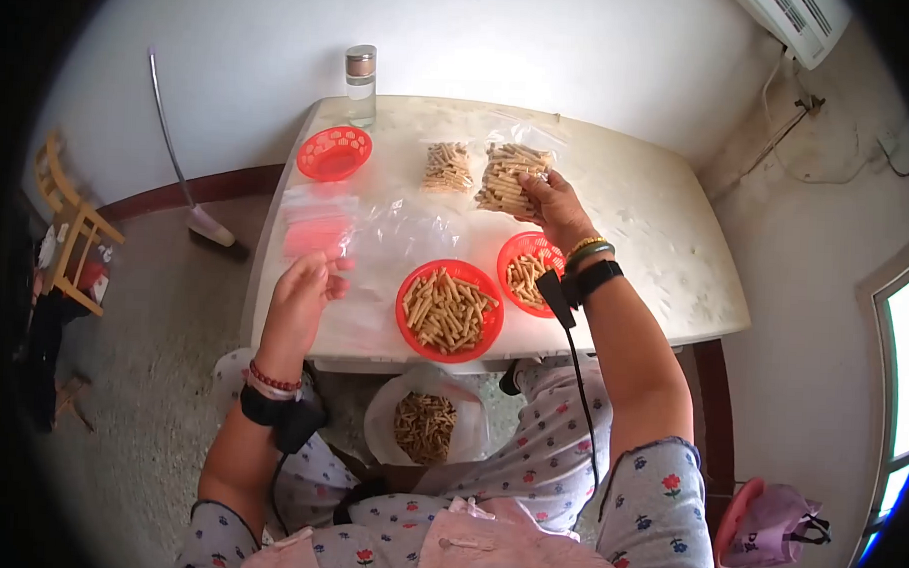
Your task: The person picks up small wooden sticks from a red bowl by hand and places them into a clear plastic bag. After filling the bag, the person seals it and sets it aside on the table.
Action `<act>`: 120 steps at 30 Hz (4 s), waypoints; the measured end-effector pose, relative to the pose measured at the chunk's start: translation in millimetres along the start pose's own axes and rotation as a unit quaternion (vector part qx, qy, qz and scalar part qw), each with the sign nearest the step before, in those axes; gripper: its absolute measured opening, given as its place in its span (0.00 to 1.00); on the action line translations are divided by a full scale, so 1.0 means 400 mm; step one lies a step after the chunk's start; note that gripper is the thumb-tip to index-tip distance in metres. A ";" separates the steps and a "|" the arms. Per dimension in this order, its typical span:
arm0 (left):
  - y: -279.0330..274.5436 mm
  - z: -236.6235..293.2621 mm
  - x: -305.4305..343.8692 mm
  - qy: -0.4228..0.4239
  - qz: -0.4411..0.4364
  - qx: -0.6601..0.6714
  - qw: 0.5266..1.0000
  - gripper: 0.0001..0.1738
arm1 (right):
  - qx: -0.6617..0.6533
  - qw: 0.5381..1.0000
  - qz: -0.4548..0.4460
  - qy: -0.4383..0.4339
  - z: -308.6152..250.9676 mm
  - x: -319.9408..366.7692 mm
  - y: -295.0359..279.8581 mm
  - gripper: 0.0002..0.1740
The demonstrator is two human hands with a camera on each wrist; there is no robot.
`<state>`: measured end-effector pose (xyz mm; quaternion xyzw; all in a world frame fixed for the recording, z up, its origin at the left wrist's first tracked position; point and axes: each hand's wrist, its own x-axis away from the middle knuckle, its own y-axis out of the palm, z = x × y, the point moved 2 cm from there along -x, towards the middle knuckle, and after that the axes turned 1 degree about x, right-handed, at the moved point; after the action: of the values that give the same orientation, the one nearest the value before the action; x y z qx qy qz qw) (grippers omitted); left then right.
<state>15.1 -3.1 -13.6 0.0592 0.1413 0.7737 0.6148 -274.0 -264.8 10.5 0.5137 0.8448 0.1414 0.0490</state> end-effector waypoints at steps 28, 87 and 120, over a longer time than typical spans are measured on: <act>-0.022 0.037 -0.029 -0.108 -0.056 -0.089 0.989 0.24 | 0.346 0.931 0.057 0.099 0.204 -0.434 -0.206 0.24; -0.069 -0.142 -0.015 0.147 -0.006 -0.633 0.760 0.06 | 0.498 0.826 -0.175 -0.198 -0.002 0.444 0.361 0.09; -0.158 -0.038 -0.080 0.093 0.148 -0.077 0.982 0.10 | 0.709 0.623 -0.307 -0.121 0.354 0.251 0.544 0.34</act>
<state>77.9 -23.4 -44.0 -0.0401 0.1273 0.8668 0.4806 -102.8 -55.4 -55.6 0.1124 0.7787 -0.5880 -0.1876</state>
